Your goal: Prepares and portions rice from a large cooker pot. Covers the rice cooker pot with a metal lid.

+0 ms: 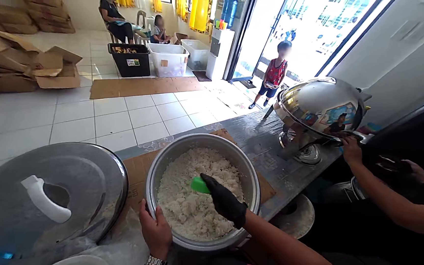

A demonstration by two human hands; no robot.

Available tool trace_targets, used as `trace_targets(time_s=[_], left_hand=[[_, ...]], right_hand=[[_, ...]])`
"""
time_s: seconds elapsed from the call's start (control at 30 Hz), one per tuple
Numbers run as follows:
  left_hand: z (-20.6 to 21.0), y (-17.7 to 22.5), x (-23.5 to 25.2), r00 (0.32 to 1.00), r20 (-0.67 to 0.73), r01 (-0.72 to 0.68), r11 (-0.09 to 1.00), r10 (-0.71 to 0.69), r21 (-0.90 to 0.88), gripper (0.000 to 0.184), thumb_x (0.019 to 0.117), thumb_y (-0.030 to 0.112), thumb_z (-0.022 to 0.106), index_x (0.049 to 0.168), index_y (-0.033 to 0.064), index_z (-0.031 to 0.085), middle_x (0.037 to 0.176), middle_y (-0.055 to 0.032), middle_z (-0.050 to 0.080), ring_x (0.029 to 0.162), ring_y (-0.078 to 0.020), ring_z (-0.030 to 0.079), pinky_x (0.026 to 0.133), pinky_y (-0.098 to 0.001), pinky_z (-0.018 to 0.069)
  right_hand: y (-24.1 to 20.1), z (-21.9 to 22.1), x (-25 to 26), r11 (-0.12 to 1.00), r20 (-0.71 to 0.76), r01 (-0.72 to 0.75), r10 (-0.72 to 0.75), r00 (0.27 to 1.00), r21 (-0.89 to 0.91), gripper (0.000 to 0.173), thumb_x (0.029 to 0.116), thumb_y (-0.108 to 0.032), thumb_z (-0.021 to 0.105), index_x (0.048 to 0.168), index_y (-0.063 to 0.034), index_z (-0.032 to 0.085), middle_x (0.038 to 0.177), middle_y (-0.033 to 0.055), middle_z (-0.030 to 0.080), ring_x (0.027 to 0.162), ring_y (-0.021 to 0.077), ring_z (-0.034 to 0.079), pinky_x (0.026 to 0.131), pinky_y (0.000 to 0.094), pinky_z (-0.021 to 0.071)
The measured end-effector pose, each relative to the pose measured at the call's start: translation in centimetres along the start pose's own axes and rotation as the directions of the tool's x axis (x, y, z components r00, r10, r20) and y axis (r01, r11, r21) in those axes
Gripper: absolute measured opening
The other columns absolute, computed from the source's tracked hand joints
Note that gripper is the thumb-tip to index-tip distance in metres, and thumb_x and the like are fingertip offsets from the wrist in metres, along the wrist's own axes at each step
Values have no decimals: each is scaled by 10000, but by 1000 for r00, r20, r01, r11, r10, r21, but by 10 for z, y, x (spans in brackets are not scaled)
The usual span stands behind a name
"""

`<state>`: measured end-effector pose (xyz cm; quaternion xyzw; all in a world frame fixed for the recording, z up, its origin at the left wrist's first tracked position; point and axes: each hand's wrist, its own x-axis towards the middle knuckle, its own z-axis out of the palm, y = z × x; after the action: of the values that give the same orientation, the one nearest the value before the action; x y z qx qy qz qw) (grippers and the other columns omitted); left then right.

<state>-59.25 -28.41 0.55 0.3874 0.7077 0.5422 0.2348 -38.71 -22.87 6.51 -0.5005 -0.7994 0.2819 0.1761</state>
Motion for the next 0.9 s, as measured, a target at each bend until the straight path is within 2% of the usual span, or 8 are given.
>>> trace_targets(time_s=[0.03,0.1,0.2,0.3,0.5,0.63,0.9], left_hand=[[0,0,0,1000,-4,-3,1000,3,-2,580,1035,103,479,1538,-124,303,1538,-353,399,1441,-395,434,1201,-460,338],[0,-2,0,1000,-9,-21,1000,21,-3,586,1031,117,473,1535,-130,301,1533,-364,397,1434,-401,438,1192,-457,349],[1,-6,1,999,-9,-41,999,41,-1,593,1032,123,469,1536,-135,292,1535,-369,391,1437,-404,434,1193,-452,347],[2,-5,0,999,-12,-39,999,39,4,588,1041,129,473,1541,-123,295,1537,-368,389,1441,-405,429,1190,-459,349],[1,-4,-1,999,-16,-48,999,48,19,575,1040,127,468,1530,-129,309,1529,-369,397,1430,-391,441,1184,-439,355],[1,-2,-1,999,-22,-37,999,38,16,580,1040,130,467,1533,-128,303,1533,-367,393,1435,-388,435,1183,-436,355],[0,-2,0,1000,-16,-20,1000,20,13,567,1052,110,468,1545,-113,297,1560,-344,376,1460,-384,412,1209,-451,324]], right_hand=[[8,-3,-12,999,-149,21,-25,989,-24,649,938,133,473,1565,-12,388,1557,213,474,1291,337,622,1024,470,553],[28,-7,-29,990,-408,76,-119,905,-121,570,940,112,493,1499,2,497,1487,217,555,1244,322,663,973,446,590],[64,1,-47,965,-564,75,-210,798,-253,528,927,91,495,1438,-7,578,1431,206,609,1232,303,675,986,410,587],[79,10,-54,968,-600,17,-168,783,-248,552,884,124,510,1412,-3,604,1401,198,637,1212,320,686,976,431,590],[80,9,-56,971,-692,61,-209,691,-232,516,863,86,498,1357,27,634,1364,186,663,1230,287,677,1011,405,576],[78,8,-57,984,-700,42,-153,698,-174,562,817,112,533,1363,26,632,1373,182,658,1226,299,678,997,429,583],[80,10,-56,982,-719,48,-165,676,-181,548,814,105,538,1343,18,650,1359,169,671,1219,284,683,1005,409,579]])
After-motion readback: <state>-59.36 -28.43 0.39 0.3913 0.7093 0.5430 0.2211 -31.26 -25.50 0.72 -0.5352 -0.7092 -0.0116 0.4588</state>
